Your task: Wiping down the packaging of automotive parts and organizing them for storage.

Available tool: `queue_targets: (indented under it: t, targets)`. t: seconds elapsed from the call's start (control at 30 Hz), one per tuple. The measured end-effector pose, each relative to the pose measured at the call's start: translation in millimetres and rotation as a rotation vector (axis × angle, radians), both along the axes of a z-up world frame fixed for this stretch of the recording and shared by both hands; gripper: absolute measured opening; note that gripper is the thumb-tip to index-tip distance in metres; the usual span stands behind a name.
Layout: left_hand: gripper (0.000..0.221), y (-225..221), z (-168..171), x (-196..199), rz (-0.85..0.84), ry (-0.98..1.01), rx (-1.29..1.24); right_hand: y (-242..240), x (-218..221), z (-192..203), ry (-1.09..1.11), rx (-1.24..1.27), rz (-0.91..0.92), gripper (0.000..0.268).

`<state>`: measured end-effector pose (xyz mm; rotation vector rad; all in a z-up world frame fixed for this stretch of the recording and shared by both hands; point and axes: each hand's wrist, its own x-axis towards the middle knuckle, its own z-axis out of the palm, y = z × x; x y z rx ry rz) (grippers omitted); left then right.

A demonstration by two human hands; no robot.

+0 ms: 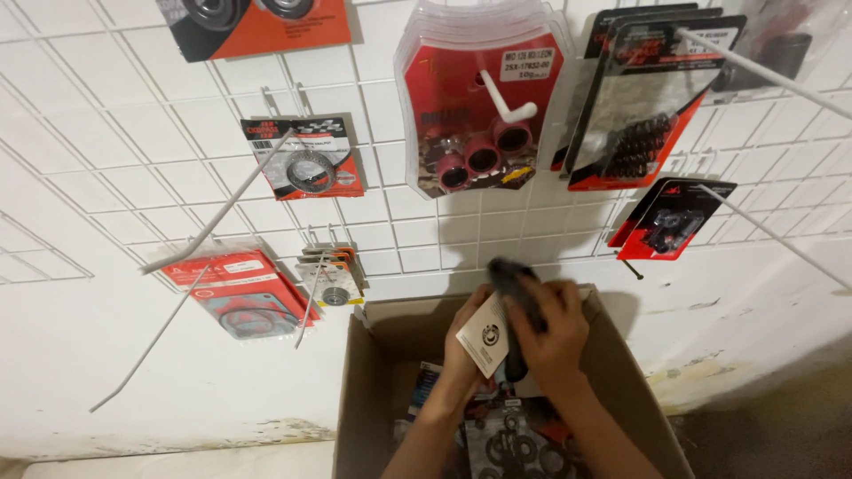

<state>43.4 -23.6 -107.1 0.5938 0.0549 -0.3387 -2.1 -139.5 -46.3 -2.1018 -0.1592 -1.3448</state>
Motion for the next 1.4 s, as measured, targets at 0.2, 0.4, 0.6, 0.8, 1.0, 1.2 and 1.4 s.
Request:
queue_targets:
  t: [0.2,0.4,0.6,0.8,1.0,1.2,1.4]
  targets:
    - [0.029,12.6,-10.5,23.4,-0.090,-0.515,0.150,37.0,-32.6,5.3,-0.046,-0.302,0.280,0.039]
    - [0.032,20.3,18.0,8.5,-0.112,-0.501,0.115,15.4,-17.5,26.3,0.105,0.002,-0.022,0.033]
    - [0.037,20.5,25.6,1.6,-0.153,-0.481,0.086,36.1,-33.9,3.7,-0.009,-0.305,0.250,0.045]
    - [0.036,17.4,46.8,-16.7,-0.105,-0.375,0.123,15.5,-20.4,23.1,0.096,0.016,-0.013,0.034]
    - [0.035,20.9,31.9,-3.2,-0.097,-0.453,0.231,33.8,-25.7,-5.1,-0.089,-0.263,0.274,0.039]
    - [0.042,23.6,19.6,5.3,-0.114,-0.381,0.493,-0.3,-2.1,-13.7,0.010,0.058,0.067,0.028]
    - [0.030,15.7,-1.3,17.1,-0.145,-0.290,-0.079,39.8,-37.6,9.9,-0.046,-0.273,0.330,0.039]
